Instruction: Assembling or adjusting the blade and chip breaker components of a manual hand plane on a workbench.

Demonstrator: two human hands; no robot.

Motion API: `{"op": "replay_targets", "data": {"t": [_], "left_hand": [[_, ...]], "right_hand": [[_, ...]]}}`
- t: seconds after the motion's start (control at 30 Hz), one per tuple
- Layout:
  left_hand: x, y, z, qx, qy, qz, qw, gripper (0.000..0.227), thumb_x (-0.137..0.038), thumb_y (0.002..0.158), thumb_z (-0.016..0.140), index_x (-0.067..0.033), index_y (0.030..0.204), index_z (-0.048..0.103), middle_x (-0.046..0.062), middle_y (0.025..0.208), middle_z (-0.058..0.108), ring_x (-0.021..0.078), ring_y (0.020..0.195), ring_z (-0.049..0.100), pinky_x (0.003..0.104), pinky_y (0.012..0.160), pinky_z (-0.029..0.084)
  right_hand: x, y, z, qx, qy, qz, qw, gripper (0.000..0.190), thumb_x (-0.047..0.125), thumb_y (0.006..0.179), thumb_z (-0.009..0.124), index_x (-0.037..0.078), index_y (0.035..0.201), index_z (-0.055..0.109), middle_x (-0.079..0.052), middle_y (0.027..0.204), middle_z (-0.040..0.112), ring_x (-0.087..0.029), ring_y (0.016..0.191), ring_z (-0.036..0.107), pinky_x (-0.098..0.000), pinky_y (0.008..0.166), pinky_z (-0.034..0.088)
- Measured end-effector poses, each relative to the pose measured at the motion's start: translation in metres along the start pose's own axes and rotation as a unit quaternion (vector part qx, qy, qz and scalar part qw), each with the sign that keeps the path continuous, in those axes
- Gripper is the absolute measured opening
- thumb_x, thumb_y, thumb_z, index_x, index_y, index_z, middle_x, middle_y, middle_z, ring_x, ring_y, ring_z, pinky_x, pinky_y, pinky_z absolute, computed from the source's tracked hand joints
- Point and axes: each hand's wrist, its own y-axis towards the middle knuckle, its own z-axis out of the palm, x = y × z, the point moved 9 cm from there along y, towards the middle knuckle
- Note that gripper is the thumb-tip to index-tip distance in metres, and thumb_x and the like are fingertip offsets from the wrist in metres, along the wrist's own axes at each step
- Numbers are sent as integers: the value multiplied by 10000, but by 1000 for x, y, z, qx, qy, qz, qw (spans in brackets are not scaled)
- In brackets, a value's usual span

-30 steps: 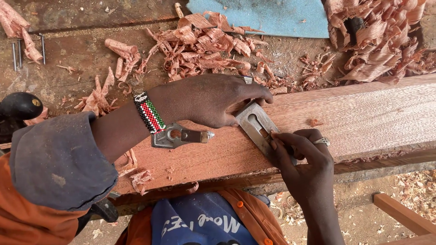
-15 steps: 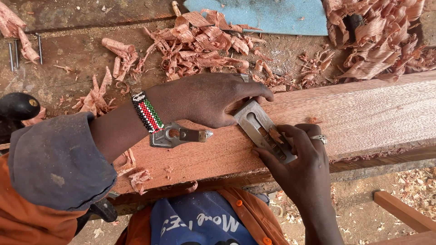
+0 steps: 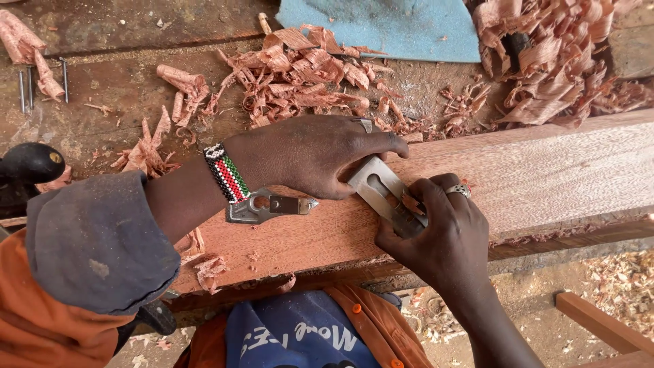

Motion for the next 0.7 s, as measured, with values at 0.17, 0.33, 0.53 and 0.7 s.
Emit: {"op": "replay_targets", "data": {"t": [0.17, 0.33, 0.53, 0.7], "left_hand": [[-14, -8, -12, 36, 22, -66, 997, 928, -339, 794, 814, -204, 1566, 319, 100, 909, 672, 272, 968, 664, 456, 857, 580], [-39, -39, -32, -178, 104, 16, 978, 810, -278, 881, 716, -3, 1536, 328, 156, 994, 679, 329, 1071, 653, 495, 999, 532], [-91, -105, -24, -316, -320, -107, 887, 282, -194, 1034, 585, 1, 1235, 552, 153, 1106, 691, 255, 1090, 680, 355, 1000, 597], [-76, -80, 81, -248, -671, -164, 679, 498, -293, 955, 651, 46, 1311, 569, 182, 1103, 694, 253, 1004, 674, 328, 839, 609]], "right_hand": [[-6, 1, -1, 14, 54, 20, 998, 556, 316, 601, 882, 22, 1049, 732, -132, 905, 742, -263, 761, 756, -405, 667, 611], [-7, 1, -13, 23, 79, 27, 996, 450, 246, 631, 881, 31, 1000, 738, -90, 927, 722, -208, 717, 693, -366, 627, 580], [-29, 1, -25, 37, 118, 15, 992, 429, 165, 614, 894, 7, 980, 734, -64, 876, 693, -148, 660, 543, -311, 599, 483], [-21, 1, -32, 47, 124, -34, 991, 436, 124, 632, 875, -27, 1010, 718, -54, 875, 677, -135, 664, 510, -284, 616, 460]]}}
